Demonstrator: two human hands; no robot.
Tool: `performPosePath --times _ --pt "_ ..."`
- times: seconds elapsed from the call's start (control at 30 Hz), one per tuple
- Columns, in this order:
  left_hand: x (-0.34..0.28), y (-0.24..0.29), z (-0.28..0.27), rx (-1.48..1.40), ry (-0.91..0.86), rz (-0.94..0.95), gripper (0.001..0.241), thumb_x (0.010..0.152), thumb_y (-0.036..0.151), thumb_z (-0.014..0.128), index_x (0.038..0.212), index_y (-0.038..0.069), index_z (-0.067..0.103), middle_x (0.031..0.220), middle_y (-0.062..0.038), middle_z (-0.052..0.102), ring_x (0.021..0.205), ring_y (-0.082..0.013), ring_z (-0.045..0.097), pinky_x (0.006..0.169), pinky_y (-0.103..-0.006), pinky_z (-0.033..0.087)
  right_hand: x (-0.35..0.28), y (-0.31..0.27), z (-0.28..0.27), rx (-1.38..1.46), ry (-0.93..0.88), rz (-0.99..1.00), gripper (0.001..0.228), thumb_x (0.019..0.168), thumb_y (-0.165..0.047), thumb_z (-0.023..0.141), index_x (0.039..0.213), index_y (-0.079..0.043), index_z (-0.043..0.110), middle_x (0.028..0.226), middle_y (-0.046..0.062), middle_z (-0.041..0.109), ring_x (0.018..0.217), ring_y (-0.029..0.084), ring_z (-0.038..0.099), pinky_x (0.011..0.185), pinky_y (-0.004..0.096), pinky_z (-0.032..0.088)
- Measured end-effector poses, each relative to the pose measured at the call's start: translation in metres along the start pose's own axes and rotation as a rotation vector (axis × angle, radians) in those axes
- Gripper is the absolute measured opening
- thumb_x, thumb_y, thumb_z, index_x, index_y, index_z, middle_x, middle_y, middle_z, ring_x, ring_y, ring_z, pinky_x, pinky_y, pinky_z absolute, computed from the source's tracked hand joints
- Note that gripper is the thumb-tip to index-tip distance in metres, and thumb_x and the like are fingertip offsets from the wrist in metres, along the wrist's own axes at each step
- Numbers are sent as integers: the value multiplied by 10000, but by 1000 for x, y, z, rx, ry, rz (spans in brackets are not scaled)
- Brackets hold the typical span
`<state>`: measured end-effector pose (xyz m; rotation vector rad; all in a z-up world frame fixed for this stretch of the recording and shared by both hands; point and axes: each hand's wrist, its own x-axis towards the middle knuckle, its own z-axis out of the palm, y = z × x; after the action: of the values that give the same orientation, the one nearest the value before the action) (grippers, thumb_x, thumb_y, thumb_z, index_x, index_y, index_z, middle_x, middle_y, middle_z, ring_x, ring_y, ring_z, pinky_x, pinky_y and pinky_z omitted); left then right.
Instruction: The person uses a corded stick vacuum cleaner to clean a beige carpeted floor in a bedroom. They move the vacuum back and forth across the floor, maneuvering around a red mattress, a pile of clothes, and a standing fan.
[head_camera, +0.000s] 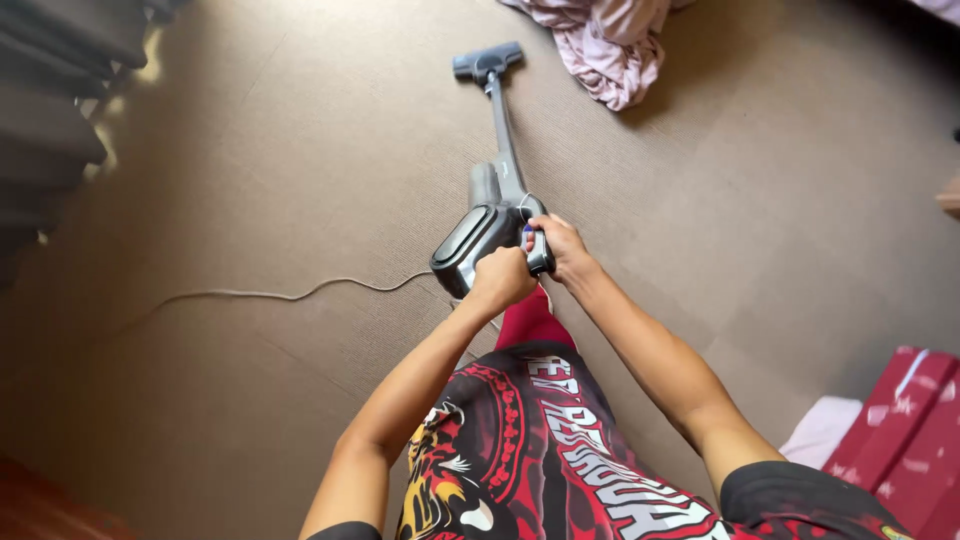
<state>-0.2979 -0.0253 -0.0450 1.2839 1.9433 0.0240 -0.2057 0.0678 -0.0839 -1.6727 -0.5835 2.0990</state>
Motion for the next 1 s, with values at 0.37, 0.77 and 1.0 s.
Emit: performPosePath --times 0.37,0.77,1.0 --pt "209 32 -55 -23 130 -131 334 714 220 714 994 55 791 881 -203 769 918 -424 759 798 -542 608 199 -131 31 -213 -97 -36 184 833 -132 687 963 -80 567 632 118 601 465 182 633 407 285 562" --pt "189 34 -4 -20 182 -172 342 705 220 728 1009 77 792 901 -213 768 941 -435 753 823 -545 604 197 -101 -1 -261 -144 -15 166 804 -142 669 939 -92 587 629 113 589 471 188 631 412 298 569" --pt "51 67 42 -151 160 -227 371 715 223 646 1028 73 777 935 -235 762 982 -454 741 871 -563 590 86 -44 -57 -345 -117 24 237 801 -120 687 1012 -51 604 658 159 612 465 196 631 420 358 593"
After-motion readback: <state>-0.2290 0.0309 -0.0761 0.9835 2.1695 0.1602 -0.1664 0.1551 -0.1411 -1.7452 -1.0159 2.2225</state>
